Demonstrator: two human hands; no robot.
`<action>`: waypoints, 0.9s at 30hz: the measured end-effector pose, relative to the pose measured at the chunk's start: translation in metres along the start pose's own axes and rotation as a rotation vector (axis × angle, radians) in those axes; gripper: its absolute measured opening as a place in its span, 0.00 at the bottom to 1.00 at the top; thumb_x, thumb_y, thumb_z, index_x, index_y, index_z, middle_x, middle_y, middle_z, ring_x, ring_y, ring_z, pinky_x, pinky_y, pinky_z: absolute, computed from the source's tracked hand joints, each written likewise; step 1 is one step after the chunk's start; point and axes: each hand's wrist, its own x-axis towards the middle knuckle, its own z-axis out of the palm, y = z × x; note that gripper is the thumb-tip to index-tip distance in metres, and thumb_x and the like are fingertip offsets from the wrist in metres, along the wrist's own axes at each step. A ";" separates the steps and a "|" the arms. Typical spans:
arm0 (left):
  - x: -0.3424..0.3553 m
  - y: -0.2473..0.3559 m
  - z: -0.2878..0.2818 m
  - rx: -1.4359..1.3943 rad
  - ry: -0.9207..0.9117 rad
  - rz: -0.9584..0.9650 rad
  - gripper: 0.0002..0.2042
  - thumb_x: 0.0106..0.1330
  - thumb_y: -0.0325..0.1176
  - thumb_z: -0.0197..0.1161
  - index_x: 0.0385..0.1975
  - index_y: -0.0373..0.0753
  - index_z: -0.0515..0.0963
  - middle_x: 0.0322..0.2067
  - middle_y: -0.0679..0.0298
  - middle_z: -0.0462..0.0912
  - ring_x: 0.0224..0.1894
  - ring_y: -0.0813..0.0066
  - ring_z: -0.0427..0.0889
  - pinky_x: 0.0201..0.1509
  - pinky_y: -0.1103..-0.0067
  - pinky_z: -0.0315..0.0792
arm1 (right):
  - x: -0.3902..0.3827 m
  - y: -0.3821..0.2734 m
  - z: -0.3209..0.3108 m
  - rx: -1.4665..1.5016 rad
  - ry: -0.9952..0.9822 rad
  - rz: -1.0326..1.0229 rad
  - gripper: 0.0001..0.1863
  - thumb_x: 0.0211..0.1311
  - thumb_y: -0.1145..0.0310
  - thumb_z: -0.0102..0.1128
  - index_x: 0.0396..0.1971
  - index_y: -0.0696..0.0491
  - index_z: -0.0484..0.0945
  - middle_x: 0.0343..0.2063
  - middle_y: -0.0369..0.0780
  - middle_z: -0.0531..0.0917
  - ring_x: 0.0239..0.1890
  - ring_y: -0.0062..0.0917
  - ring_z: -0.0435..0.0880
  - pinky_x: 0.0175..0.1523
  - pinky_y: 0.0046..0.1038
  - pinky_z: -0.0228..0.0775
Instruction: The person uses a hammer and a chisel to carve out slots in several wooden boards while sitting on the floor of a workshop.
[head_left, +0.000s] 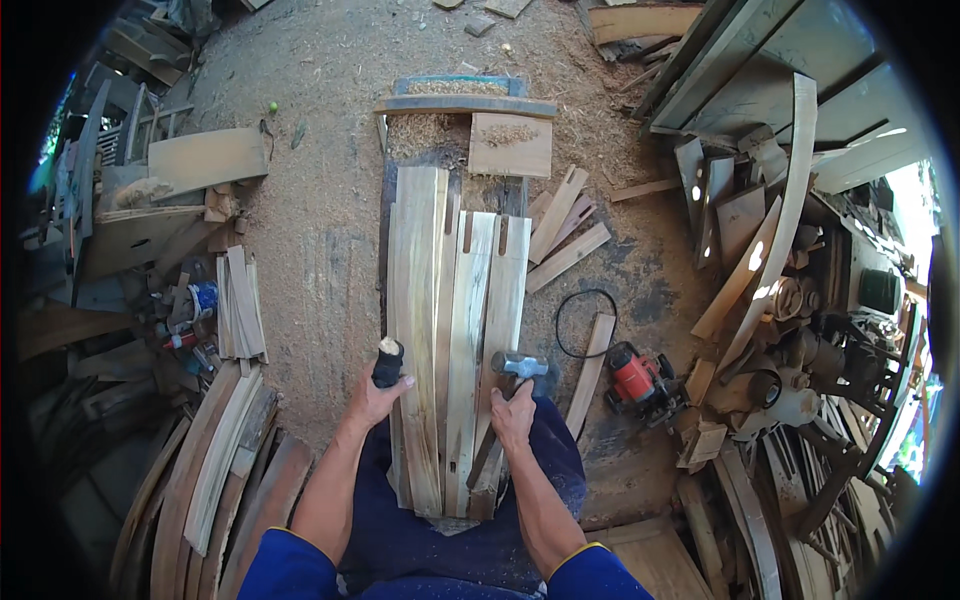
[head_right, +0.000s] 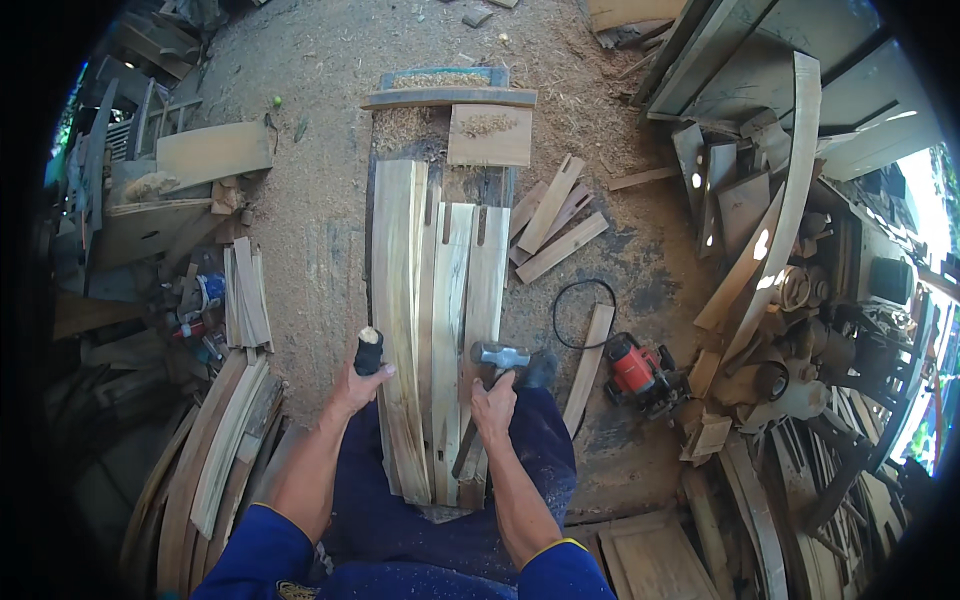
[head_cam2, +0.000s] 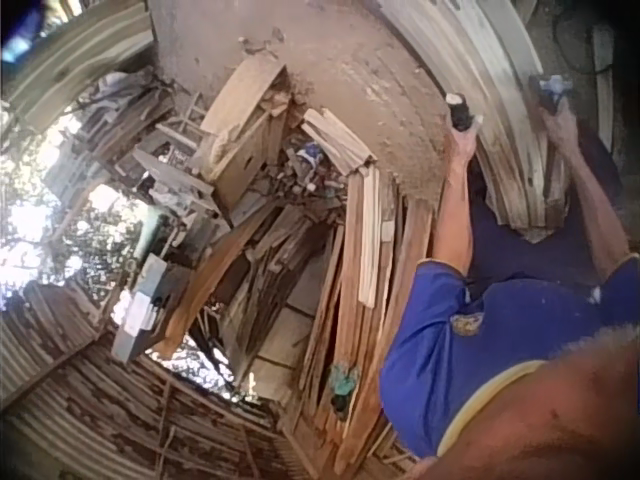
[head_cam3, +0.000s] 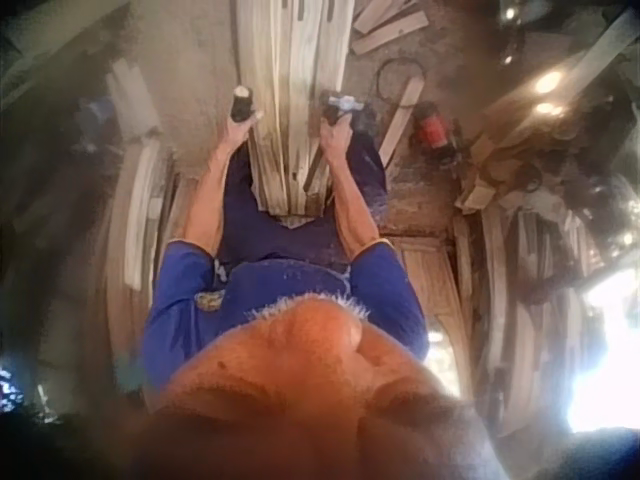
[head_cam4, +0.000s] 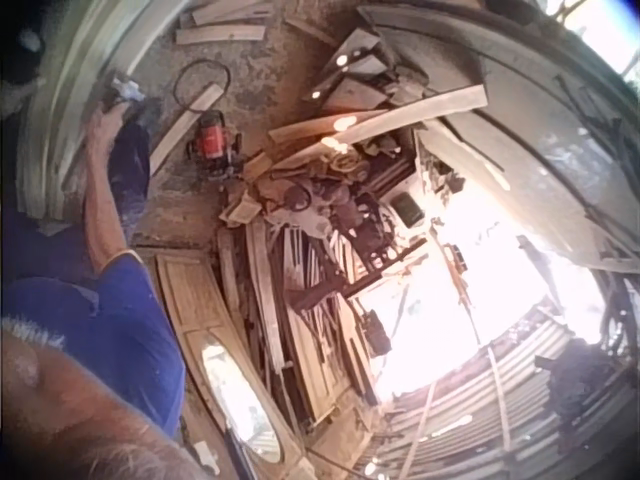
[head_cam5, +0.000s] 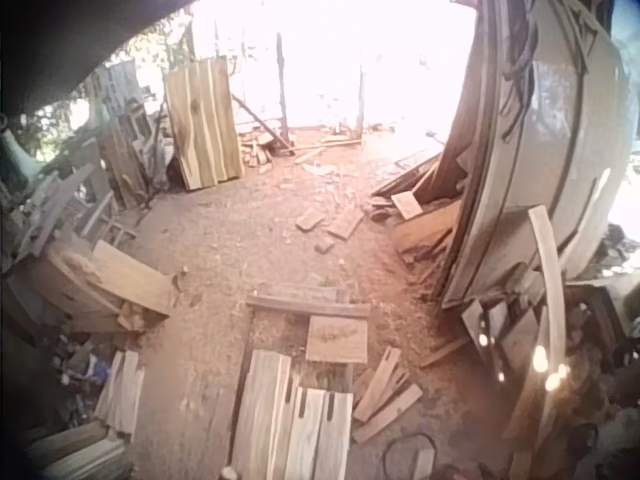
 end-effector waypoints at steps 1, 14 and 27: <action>0.001 0.001 0.001 0.008 0.003 0.004 0.18 0.57 0.41 0.74 0.38 0.34 0.80 0.31 0.62 0.84 0.35 0.73 0.81 0.45 0.72 0.75 | 0.000 0.002 0.001 0.018 -0.001 0.006 0.24 0.55 0.63 0.65 0.43 0.64 0.67 0.35 0.61 0.82 0.43 0.59 0.82 0.48 0.45 0.72; -0.013 0.027 -0.035 0.042 0.006 -0.019 0.18 0.59 0.40 0.74 0.39 0.34 0.79 0.27 0.63 0.82 0.31 0.76 0.81 0.38 0.75 0.75 | 0.015 0.022 -0.048 0.214 -0.225 0.031 0.28 0.49 0.68 0.61 0.52 0.66 0.73 0.43 0.49 0.84 0.47 0.36 0.83 0.54 0.31 0.70; 0.059 0.231 -0.005 -0.568 -0.426 0.725 0.19 0.64 0.50 0.69 0.33 0.38 0.77 0.22 0.71 0.76 0.20 0.86 0.70 0.22 0.84 0.65 | 0.009 -0.003 -0.057 0.957 -0.109 0.060 0.11 0.56 0.80 0.51 0.40 0.64 0.69 0.43 0.52 0.79 0.40 0.39 0.86 0.38 0.35 0.86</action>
